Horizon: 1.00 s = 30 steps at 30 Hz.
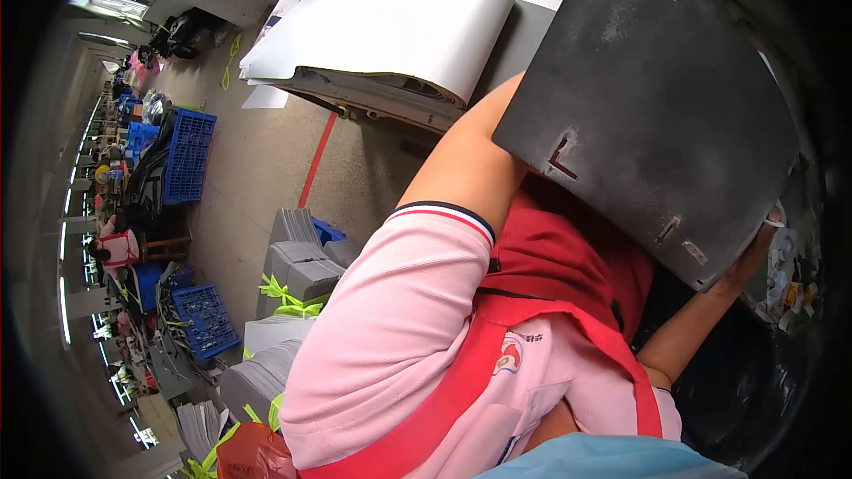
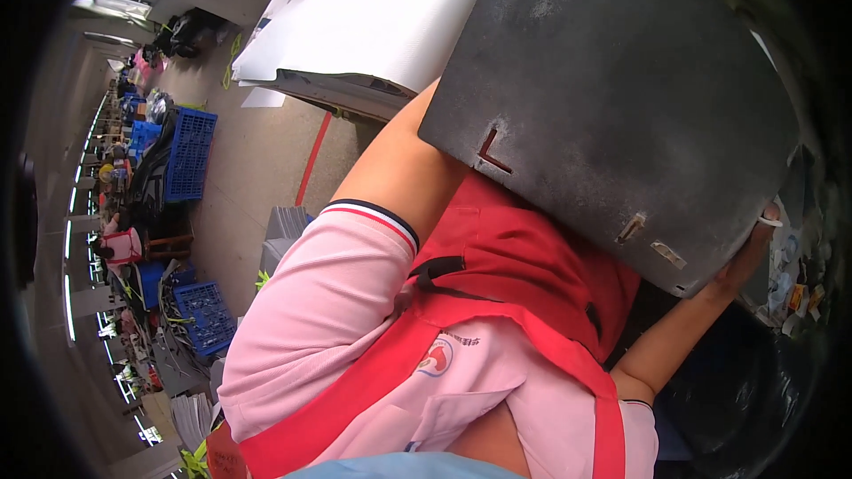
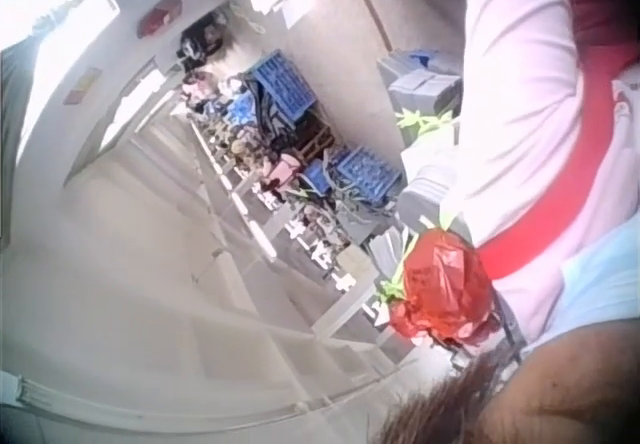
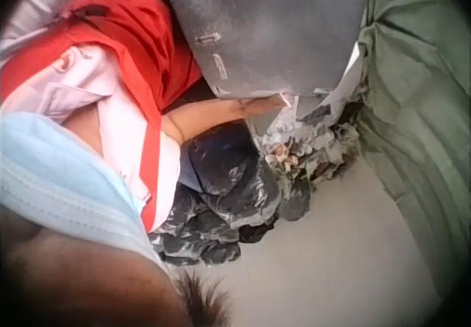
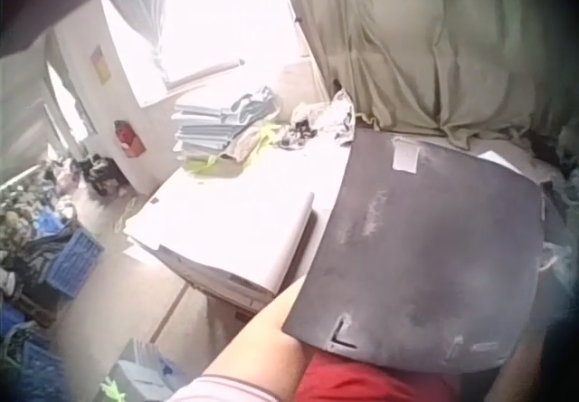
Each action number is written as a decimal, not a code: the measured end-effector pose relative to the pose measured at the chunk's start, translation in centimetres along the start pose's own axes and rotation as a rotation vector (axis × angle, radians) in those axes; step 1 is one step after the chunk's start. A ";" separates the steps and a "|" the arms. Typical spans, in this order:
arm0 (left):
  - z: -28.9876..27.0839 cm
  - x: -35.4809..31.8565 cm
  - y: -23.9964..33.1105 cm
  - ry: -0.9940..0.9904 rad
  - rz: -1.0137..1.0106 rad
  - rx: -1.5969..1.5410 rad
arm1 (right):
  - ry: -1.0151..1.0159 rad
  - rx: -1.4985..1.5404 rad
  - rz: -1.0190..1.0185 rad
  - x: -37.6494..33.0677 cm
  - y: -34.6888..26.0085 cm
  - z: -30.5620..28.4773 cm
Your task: The recorder uses a small cleaning pad to wipe and smooth the surface of grey manufacturing panels at a workbench.
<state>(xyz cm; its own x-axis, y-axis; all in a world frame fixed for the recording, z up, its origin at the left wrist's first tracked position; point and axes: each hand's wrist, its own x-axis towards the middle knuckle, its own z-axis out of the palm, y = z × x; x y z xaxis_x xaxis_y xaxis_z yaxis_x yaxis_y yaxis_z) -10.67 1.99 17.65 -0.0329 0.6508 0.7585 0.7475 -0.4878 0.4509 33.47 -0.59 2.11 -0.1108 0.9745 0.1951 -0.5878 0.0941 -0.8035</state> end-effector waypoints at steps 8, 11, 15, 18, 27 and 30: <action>-8.4 10.5 -20.3 0.224 -0.106 0.110 | 0.308 -0.193 -0.062 -0.4 -1.7 3.2; -22.5 8.7 -31.6 0.437 -0.411 0.074 | 0.272 -0.109 -0.039 0.6 -2.6 -2.4; -25.8 -5.5 -40.3 0.607 -1.044 -0.045 | 0.371 -0.435 -0.049 0.5 -1.9 -2.8; -30.3 -14.7 -44.2 0.707 -1.157 0.201 | 0.372 -0.444 0.025 2.6 0.5 -2.1; -27.4 -22.9 -44.5 0.593 -1.417 0.037 | 0.423 0.008 0.376 3.9 0.8 -0.2; -28.8 -21.8 -42.4 0.435 -1.377 0.219 | 0.415 -0.114 0.326 4.2 2.0 0.4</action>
<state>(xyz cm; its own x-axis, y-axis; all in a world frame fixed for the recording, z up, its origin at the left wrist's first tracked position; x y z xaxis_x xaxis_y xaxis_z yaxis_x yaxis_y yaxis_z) -60.70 -8.25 -4.42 -0.9548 0.2771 -0.1073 0.0426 0.4848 0.8736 31.45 3.59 1.52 0.0662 0.9533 -0.2948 -0.4823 -0.2281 -0.8458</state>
